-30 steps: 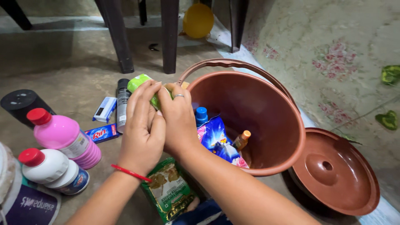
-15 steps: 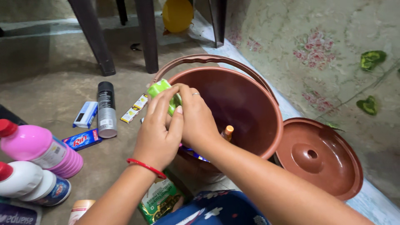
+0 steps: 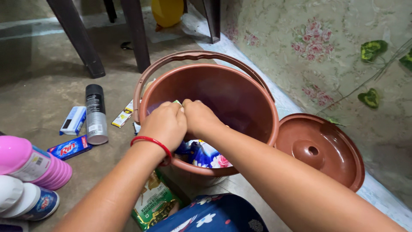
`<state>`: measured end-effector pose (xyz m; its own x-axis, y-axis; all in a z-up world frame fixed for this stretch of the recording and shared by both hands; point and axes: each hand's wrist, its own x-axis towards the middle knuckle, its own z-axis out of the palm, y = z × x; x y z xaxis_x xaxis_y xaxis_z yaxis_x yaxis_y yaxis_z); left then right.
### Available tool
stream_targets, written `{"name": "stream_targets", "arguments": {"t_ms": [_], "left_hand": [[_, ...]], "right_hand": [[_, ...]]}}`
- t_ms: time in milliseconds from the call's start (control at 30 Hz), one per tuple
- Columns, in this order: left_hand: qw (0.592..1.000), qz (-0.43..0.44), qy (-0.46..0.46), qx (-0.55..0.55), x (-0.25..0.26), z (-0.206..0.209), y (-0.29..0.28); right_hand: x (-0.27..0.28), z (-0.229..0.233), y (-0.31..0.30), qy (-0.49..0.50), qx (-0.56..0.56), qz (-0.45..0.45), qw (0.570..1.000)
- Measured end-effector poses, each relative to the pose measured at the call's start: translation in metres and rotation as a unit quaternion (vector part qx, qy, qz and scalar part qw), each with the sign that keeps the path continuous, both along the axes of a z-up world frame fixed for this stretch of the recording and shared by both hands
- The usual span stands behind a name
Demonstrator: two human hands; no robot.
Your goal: The person packs various household items into a brown bucket. They pick up items like a green packet, a blue box, a plastic bag, a spray can, and several bottles from the floor and place them inside the bucket.
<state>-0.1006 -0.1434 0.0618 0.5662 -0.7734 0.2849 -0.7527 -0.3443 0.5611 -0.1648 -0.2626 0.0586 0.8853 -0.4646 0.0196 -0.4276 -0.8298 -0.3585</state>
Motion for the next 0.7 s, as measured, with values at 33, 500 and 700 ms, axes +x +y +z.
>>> {"name": "stream_targets", "arguments": {"t_ms": [33,500,700], "left_hand": [[1.0,0.0,-0.009,0.021,0.001,-0.001,-0.003],[0.923,0.01,-0.066,0.38,-0.008,0.014,-0.017],[0.912,-0.007,-0.069,0.405,-0.009,0.016,-0.018]], "right_hand": [[0.001,0.0,-0.001,0.033,0.003,-0.009,0.999],[0.017,-0.034,-0.004,0.174,-0.01,0.03,0.984],[0.018,-0.046,-0.009,0.143,-0.022,0.058,0.988]]}}
